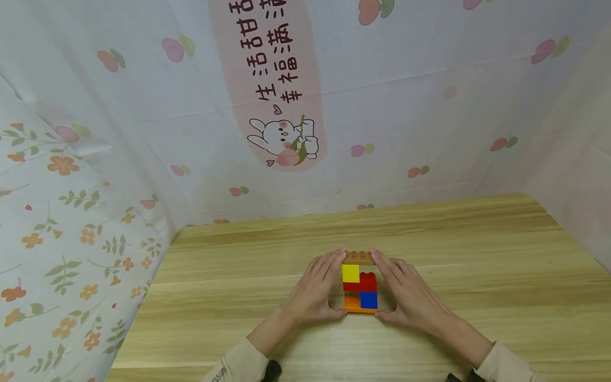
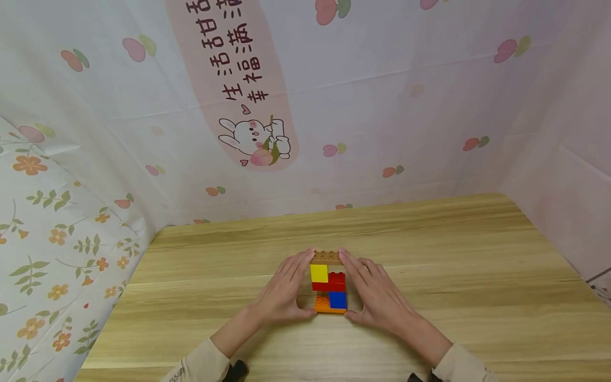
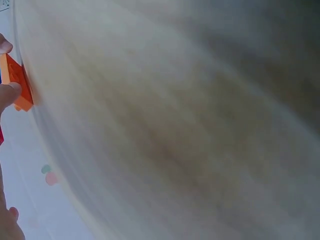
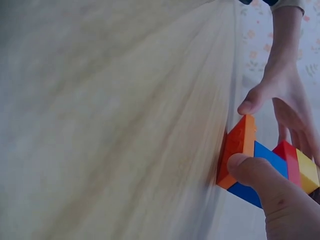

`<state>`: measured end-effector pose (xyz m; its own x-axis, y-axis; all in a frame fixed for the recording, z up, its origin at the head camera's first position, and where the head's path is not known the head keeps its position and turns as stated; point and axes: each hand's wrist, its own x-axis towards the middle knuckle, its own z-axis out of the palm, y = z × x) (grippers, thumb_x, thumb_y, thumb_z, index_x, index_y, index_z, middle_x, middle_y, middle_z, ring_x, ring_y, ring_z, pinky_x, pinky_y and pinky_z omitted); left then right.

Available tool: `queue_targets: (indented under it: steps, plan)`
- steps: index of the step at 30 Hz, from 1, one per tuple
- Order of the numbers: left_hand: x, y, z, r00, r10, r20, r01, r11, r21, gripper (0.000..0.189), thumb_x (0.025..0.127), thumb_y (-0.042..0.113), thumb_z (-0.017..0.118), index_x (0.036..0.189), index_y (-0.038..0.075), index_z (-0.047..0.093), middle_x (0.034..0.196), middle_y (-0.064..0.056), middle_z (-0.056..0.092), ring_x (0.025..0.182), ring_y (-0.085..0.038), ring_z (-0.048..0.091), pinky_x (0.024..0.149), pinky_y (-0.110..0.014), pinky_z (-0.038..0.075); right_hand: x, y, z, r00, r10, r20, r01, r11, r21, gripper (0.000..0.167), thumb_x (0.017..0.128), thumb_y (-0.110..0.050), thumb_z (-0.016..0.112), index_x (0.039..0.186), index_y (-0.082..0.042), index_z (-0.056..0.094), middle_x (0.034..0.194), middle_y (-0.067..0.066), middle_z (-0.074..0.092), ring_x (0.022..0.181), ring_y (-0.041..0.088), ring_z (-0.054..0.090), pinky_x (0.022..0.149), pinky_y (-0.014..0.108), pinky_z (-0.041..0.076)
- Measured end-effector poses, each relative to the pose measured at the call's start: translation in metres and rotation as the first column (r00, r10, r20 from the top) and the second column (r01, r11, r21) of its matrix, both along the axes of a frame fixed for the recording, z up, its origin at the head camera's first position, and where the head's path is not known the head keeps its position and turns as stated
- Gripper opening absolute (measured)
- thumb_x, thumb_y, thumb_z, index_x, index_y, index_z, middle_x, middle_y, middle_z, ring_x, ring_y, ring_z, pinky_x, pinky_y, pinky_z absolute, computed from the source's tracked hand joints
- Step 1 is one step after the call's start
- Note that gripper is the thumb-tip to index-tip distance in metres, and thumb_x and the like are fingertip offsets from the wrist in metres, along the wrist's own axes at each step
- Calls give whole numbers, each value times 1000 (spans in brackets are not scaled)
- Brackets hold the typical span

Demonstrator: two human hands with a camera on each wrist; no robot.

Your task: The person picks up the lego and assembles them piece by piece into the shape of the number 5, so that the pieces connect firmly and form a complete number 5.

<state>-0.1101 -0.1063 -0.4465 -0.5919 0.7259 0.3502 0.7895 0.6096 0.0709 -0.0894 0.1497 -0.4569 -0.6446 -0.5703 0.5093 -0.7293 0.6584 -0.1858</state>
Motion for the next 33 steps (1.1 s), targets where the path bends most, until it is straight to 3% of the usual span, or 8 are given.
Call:
queue_targets:
  steps: [14,23,33]
  plan:
    - [-4,2,-1,999,12,30,-13,1000,12,124,61,56,77,148,5,5,153,-7,15,135,-22,24,109,-40,20,-7,2,2,997,20,80,-20,1000,-5,126,52,-40,88,148,-3,15,151,7,24,107,19,40,80,38,42]
    - [-9,0,1,997,29,77,-29,1000,1,126,60,59,77,148,5,5,153,-6,16,134,-22,24,109,-39,19,-14,1,5,988,54,148,-49,998,-38,126,54,-40,88,148,-4,13,150,4,26,111,19,40,84,42,47]
    - [-12,1,2,992,28,121,-27,1000,-9,128,61,62,75,148,6,0,153,-6,16,134,-22,24,109,-43,20,-17,3,7,979,40,198,-35,999,-30,128,54,-44,87,149,-7,11,150,3,25,111,18,40,83,41,48]
